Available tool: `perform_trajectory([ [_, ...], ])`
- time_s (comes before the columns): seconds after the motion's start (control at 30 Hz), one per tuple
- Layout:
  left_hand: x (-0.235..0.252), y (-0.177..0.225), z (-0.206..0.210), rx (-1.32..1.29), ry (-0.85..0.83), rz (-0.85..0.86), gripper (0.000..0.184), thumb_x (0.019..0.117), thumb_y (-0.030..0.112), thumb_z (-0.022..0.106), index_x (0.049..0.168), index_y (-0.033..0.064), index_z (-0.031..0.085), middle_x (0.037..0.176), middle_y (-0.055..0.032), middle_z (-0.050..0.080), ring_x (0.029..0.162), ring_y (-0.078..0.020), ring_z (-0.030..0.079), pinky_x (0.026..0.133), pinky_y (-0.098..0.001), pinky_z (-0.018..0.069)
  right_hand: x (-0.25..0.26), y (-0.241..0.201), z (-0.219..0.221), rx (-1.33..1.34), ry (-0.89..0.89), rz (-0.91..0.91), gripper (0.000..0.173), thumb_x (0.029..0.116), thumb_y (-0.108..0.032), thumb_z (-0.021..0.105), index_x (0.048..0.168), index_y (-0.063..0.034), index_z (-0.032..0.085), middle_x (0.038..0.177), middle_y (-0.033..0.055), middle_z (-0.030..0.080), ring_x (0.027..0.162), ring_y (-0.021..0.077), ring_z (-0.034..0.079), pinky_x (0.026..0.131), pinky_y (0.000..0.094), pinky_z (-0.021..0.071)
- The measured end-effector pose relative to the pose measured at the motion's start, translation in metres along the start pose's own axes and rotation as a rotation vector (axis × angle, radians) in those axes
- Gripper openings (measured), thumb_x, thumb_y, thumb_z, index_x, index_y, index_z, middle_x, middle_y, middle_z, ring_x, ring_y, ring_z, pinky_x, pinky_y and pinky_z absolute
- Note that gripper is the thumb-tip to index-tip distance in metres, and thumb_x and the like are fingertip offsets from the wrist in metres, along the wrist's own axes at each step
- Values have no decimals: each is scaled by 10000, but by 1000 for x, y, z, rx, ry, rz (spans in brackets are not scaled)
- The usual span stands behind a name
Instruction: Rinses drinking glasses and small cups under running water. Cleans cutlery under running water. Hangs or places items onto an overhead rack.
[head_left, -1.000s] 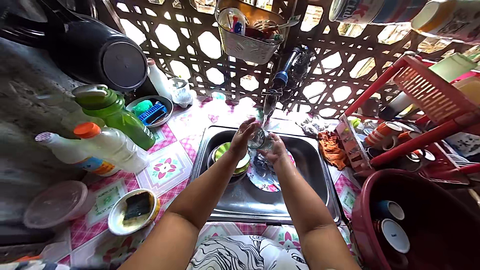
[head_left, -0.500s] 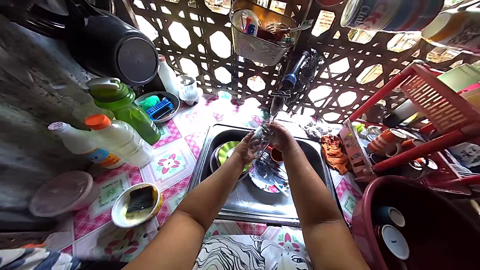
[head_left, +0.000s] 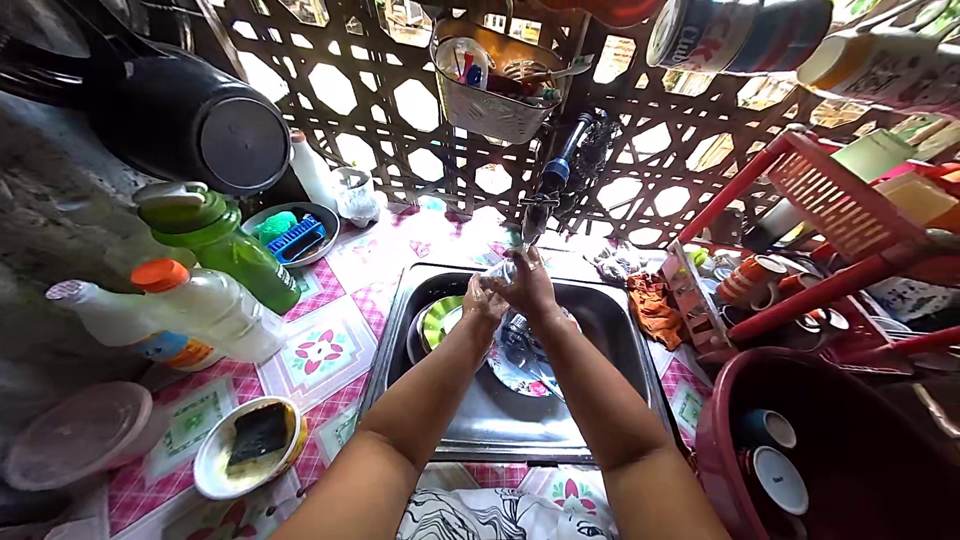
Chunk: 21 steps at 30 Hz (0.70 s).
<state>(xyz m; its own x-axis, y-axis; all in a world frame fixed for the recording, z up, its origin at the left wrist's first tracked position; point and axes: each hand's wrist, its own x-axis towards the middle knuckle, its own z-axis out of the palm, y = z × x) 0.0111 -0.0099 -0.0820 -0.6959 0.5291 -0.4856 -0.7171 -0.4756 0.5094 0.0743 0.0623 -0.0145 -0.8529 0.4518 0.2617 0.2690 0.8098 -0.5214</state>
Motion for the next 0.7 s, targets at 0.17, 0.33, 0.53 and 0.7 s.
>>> perform_trajectory([
  [0.17,-12,13,7,-6,-360,-120,555,1069,572,289,1247,133,576,1040,-68,690,948,-169,676,818,-377,573,-34,13,38,116,317,-281,240,959,-212,633,973,-18,774,1171,203,699,1176,397,628,1036,572,489],
  [0.33,-5,7,-18,-18,-562,-231,599,1062,596,241,1169,130,602,962,-68,709,893,-170,701,787,-376,595,-21,-6,15,102,-202,70,498,1084,-212,398,1512,37,452,1622,194,383,1553,268,286,1287,394,210],
  [0.53,-35,-2,-25,206,-561,-256,618,1094,501,238,1406,27,484,1184,-136,691,1029,-208,688,862,-371,579,28,3,-15,50,-323,151,407,1106,-303,424,1276,-13,654,1287,219,659,1263,367,598,1081,581,441],
  [0.7,-34,6,-17,719,-433,1,807,893,90,727,1558,93,269,1229,-161,646,1025,-220,679,861,-390,585,28,-29,-16,-167,-322,338,354,1042,-235,474,1323,-100,641,1239,190,695,1180,392,649,951,649,500],
])
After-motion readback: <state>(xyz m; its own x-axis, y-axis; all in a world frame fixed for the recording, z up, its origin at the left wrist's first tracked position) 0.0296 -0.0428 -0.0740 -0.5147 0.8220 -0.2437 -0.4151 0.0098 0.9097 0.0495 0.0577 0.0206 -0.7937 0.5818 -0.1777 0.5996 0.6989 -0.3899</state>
